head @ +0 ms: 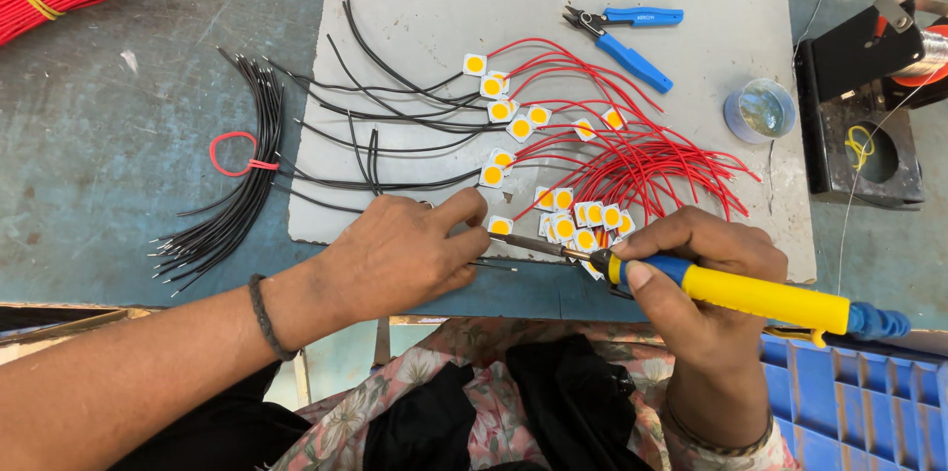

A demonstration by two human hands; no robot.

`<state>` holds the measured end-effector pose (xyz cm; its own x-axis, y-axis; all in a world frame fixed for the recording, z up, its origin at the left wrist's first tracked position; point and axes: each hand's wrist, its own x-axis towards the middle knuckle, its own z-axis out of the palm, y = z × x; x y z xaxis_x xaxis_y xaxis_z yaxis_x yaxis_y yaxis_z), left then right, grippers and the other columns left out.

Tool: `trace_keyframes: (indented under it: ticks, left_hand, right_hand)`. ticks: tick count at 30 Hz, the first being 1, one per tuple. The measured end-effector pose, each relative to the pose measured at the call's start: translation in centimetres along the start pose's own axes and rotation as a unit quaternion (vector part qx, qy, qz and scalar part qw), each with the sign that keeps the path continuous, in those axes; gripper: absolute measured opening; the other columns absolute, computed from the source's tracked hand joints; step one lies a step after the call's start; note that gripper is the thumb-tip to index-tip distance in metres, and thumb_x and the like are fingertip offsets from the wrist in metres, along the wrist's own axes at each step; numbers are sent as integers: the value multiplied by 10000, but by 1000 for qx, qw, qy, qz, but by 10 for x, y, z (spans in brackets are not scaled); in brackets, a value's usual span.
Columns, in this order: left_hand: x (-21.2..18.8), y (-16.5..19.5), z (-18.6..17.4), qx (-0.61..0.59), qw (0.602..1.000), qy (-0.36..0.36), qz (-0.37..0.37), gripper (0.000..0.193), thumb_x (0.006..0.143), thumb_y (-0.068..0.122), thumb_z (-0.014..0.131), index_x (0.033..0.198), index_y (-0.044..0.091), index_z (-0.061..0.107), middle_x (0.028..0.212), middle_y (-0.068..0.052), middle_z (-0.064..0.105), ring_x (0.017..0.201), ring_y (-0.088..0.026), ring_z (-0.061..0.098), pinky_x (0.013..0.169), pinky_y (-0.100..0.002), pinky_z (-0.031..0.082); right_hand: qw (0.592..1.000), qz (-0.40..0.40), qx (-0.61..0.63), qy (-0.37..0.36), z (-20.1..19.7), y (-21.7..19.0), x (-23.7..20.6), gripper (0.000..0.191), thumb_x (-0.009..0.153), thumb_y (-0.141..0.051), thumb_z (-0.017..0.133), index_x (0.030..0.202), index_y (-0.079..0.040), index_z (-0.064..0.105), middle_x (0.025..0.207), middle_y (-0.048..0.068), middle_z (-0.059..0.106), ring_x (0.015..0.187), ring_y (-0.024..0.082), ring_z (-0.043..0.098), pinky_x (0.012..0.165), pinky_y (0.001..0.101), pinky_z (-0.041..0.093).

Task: The person solders black wires to small square LED modules using a soldering iron and flux. They strip wire ends with pliers, apply flux, and solder each connection before moving to the next unit.

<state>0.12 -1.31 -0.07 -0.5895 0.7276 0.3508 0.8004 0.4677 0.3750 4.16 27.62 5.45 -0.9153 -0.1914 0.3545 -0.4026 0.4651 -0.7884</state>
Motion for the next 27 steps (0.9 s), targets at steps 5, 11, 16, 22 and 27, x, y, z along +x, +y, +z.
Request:
trace_keyframes:
  ticks: [5,11,16,22,27]
  left_hand:
    - [2,-1,-2,13,1000,-8,7,223,785,216,748,917,78,632,1026,-92,584,527,-278,641,448,-448,487]
    - [3,0,-4,24,1000,-14,13,213,779,205,745,896,74,624,1014,-94,581,509,-270,630,441,-440,487]
    - [3,0,-4,20,1000,-5,17,202,777,192,738,895,76,622,1060,-93,592,513,-266,633,448,-439,490]
    - [3,-1,-2,2,1000,3,8,187,789,185,730,899,68,634,1114,-93,614,537,-280,645,471,-445,501]
    - [5,0,-6,-152,978,116,-81,143,837,120,728,947,53,667,1026,-87,642,737,-254,675,633,-370,561]
  right_hand:
    - [1000,-7,-10,-15,1,-7,11,156,786,-118,702,864,17,719,771,65,724,574,78,639,595,212,469]
    - [1000,-9,20,17,-8,-9,7,163,829,-116,699,909,25,710,738,65,713,600,80,649,590,183,486]
    - [996,-9,59,68,-13,3,-7,181,859,-127,709,919,43,697,811,92,710,657,102,651,652,196,507]
    - [961,-4,196,194,-5,27,-23,293,949,-162,780,1078,78,672,849,155,684,597,127,613,560,208,492]
    - [970,-44,174,163,9,36,-27,423,1054,-237,744,1350,9,569,996,199,700,729,187,698,630,271,587]
